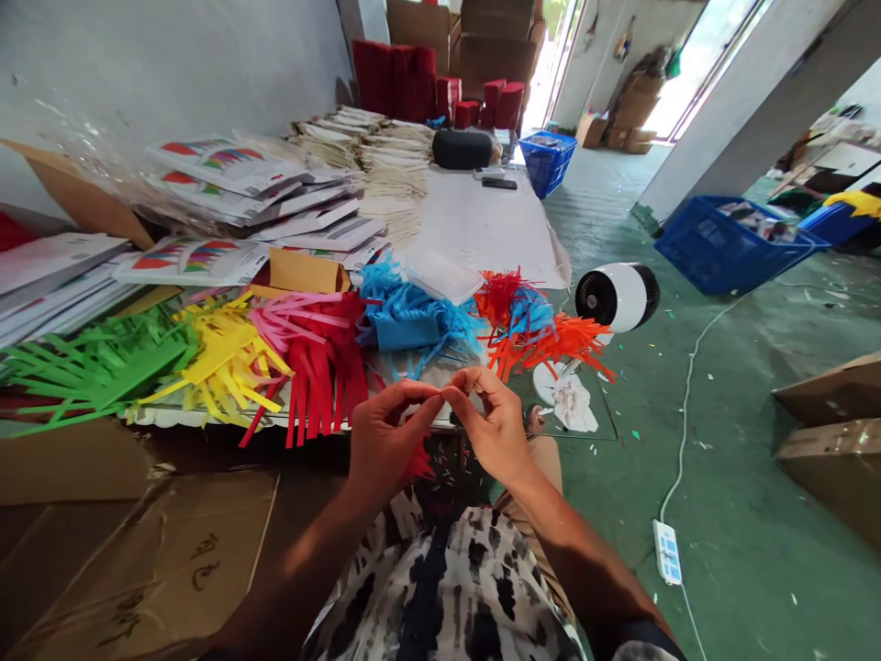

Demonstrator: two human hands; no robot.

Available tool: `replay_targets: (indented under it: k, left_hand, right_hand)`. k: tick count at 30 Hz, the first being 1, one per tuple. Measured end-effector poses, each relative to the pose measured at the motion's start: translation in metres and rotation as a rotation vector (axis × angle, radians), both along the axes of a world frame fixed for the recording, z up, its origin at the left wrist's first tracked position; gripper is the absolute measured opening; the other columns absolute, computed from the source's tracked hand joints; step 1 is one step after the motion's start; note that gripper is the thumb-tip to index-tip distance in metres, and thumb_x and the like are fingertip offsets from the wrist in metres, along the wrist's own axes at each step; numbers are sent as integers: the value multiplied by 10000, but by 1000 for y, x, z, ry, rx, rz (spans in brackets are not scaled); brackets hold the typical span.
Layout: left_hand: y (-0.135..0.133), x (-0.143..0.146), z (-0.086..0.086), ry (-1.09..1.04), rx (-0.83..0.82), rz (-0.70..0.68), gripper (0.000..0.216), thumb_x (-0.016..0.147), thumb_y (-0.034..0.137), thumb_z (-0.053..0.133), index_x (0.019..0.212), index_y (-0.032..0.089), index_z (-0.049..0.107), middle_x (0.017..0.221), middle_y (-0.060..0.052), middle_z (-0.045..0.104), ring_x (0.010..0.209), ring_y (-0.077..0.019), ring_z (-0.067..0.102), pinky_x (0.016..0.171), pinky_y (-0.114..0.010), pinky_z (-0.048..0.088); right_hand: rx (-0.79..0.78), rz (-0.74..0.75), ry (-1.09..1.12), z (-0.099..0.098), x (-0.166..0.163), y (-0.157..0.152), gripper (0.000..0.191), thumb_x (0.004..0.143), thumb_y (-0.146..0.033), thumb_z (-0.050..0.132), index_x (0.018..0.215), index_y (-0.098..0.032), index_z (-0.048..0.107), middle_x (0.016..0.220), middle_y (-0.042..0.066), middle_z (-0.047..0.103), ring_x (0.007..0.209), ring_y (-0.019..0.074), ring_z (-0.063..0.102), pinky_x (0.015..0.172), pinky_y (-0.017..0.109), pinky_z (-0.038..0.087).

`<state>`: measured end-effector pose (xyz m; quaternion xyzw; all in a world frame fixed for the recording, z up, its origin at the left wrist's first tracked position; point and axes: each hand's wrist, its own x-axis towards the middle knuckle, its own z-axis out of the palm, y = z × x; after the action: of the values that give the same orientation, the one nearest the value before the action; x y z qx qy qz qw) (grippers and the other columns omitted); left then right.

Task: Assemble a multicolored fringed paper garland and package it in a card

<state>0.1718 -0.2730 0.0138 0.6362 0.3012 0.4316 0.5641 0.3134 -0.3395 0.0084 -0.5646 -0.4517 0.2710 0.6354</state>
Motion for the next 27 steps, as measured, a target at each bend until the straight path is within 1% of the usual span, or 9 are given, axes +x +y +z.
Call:
replay_targets:
  k: [2,4,6,10,16,18,22,24,27]
  left_hand:
    - [0,-1,-1,-35,-51,8,162,881,359,833,940,214,793,844,-7,771,789,-140,706,703,-224,529]
    - [1,-2,-2,-75,-125,-4,271,850,347,864,1072,230,762,830,7,767,754,-135,713,687,-222,540]
    - [0,-4,-2,-109,-171,-42,349,833,329,877,1137,236,733,858,4,771,769,-140,730,700,-228,559]
    - [0,-6,-4,-161,-187,-94,257,843,300,862,1063,229,752,954,-21,781,873,-149,750,798,-246,594]
    - [2,0,-4,-173,-174,-17,229,805,285,898,954,206,743,881,-13,767,828,-146,742,784,-244,597]
    - [3,1,-5,-165,-187,-53,240,818,304,889,980,206,741,905,-19,773,834,-147,743,784,-243,594]
    - [8,-2,-8,-134,-245,-183,309,864,354,846,1124,221,744,961,-39,786,875,-160,752,799,-253,585]
    - [9,-4,-10,-116,-260,-183,320,859,367,849,1126,221,748,929,-34,779,841,-156,744,766,-246,576]
    - [9,-2,-11,-110,-251,-116,297,836,369,868,1056,208,753,884,-25,761,783,-144,721,726,-240,571]
  right_hand:
    - [-17,3,-57,0,0,-1,204,978,-447,728,957,-247,694,880,-5,648,819,165,576,768,299,454]
    - [-30,-9,-97,0,0,-2,209,986,-449,716,948,-246,685,876,-5,651,822,168,583,780,304,460]
    - [-35,-27,-103,0,0,-2,230,999,-464,693,943,-241,673,861,-5,648,799,165,580,764,305,461]
    - [-20,-28,-43,1,0,1,271,1007,-487,671,924,-230,670,811,-10,629,735,152,550,704,294,444]
    - [-19,-17,-61,-1,-4,3,223,946,-428,767,892,-232,675,852,-11,643,793,158,569,748,289,447]
    - [-1,-44,-90,-2,-4,1,225,951,-413,760,864,-231,659,841,-17,628,791,154,562,750,286,442]
    - [-5,-101,-100,-2,-1,-2,239,980,-426,715,860,-229,653,818,-18,607,764,152,545,732,286,435]
    - [-20,-107,-79,-4,1,-2,253,980,-452,711,870,-230,662,816,-13,614,761,156,549,728,289,439]
    - [-42,-83,-54,-7,0,-2,329,950,-519,733,824,-229,640,819,0,628,766,166,561,727,297,455]
